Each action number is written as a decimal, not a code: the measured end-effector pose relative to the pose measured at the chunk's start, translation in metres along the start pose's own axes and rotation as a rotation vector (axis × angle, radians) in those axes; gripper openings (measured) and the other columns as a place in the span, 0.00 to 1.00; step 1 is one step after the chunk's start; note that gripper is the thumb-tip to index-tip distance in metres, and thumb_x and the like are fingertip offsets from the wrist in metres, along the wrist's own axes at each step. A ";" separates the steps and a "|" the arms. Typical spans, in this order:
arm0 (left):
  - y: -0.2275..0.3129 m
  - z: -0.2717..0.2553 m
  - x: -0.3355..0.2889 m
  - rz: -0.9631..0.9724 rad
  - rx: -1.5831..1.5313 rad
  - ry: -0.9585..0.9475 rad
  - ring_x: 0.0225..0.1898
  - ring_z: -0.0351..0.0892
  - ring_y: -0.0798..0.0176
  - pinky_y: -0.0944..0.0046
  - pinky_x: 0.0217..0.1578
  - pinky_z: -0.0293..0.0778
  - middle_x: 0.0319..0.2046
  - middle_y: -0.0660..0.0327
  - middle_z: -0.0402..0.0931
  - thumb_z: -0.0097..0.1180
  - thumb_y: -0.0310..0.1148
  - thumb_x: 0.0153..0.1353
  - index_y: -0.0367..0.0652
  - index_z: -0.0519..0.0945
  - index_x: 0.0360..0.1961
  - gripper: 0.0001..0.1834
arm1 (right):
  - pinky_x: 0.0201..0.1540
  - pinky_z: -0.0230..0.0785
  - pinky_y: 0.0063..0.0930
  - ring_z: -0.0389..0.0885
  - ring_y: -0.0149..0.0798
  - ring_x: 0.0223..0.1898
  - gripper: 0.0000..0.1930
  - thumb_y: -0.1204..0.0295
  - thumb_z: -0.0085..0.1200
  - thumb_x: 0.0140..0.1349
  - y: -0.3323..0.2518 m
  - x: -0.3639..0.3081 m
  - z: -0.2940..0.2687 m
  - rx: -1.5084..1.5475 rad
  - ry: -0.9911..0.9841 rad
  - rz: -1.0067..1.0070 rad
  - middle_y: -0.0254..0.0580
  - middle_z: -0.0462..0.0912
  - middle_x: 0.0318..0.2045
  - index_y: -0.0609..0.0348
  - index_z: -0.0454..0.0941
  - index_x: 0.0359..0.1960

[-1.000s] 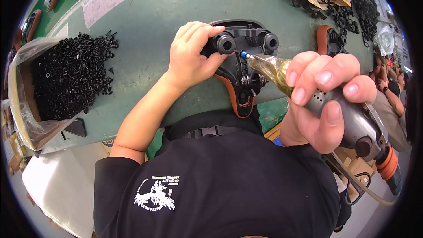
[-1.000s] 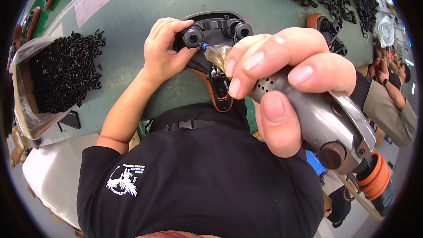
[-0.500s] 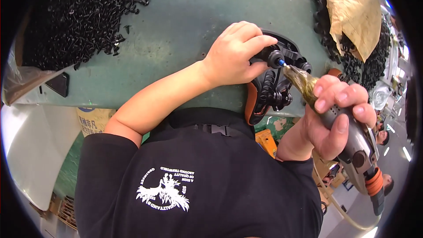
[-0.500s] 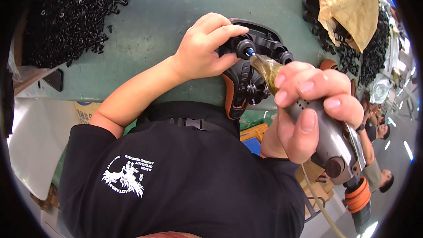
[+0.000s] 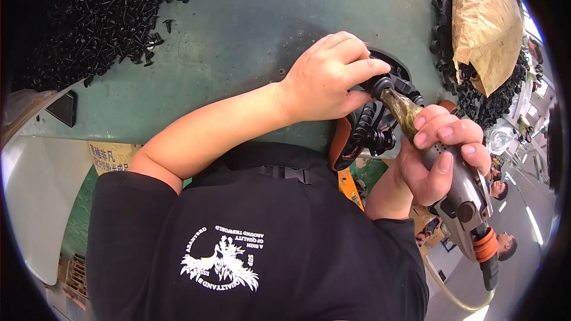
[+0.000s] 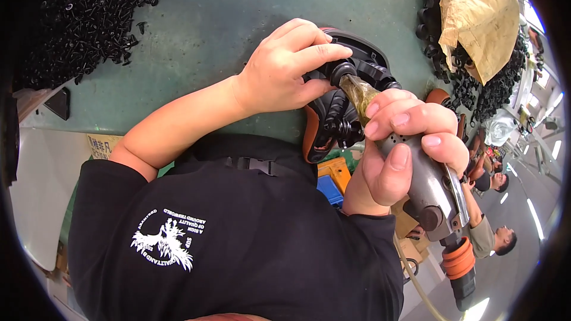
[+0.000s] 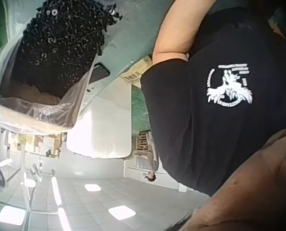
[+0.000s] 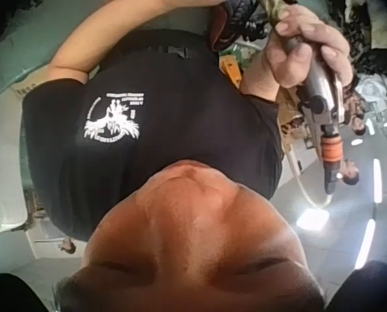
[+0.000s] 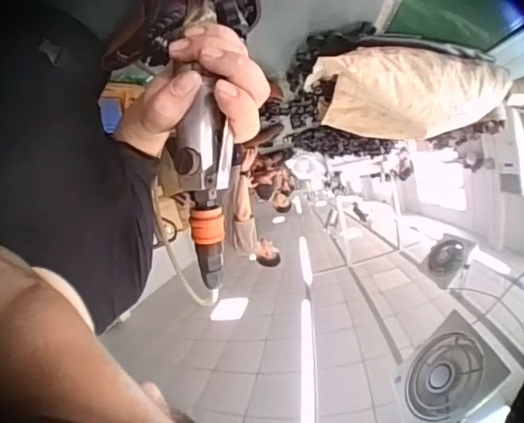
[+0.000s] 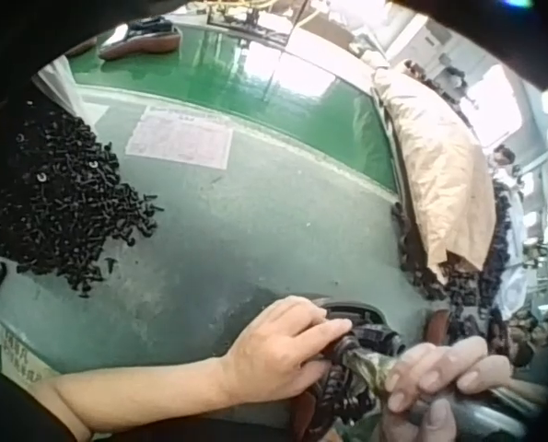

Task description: Assembling components onto bicycle seats using a pneumatic tool on a production line.

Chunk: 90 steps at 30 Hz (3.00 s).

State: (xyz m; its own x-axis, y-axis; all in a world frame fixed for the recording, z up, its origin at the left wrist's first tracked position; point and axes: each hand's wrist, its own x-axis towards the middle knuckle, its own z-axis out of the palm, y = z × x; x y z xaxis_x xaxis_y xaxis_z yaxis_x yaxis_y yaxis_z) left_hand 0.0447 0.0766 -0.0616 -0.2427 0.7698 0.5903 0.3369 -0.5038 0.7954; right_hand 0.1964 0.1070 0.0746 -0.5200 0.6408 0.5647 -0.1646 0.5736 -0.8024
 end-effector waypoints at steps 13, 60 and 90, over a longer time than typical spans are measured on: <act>-0.007 -0.010 0.003 0.044 -0.029 -0.024 0.44 0.83 0.49 0.53 0.46 0.82 0.41 0.56 0.82 0.78 0.28 0.36 0.44 0.86 0.47 0.30 | 0.41 0.80 0.41 0.81 0.40 0.32 0.15 0.79 0.58 0.68 0.008 0.015 0.017 0.006 -0.047 0.143 0.59 0.81 0.46 0.57 0.67 0.51; 0.063 0.017 0.111 0.298 0.127 -0.822 0.58 0.78 0.44 0.48 0.59 0.75 0.55 0.51 0.79 0.83 0.37 0.37 0.39 0.81 0.56 0.41 | 0.38 0.82 0.33 0.85 0.35 0.31 0.18 0.76 0.62 0.67 -0.086 -0.050 -0.103 0.236 0.145 -0.246 0.45 0.80 0.45 0.54 0.69 0.54; -0.015 0.049 0.081 -0.092 -0.349 -0.928 0.63 0.80 0.49 0.53 0.63 0.77 0.54 0.56 0.85 0.75 0.28 0.40 0.40 0.84 0.39 0.21 | 0.43 0.78 0.44 0.80 0.38 0.32 0.14 0.80 0.56 0.66 -0.013 -0.026 -0.060 0.076 0.165 0.163 0.51 0.78 0.43 0.54 0.68 0.50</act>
State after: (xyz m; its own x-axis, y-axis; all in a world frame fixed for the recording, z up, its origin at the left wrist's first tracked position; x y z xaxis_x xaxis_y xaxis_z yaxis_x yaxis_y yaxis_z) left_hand 0.0642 0.1653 -0.0328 0.6034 0.7382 0.3017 0.0301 -0.3991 0.9164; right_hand 0.2620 0.1135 0.0819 -0.4014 0.8001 0.4458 -0.1555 0.4202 -0.8940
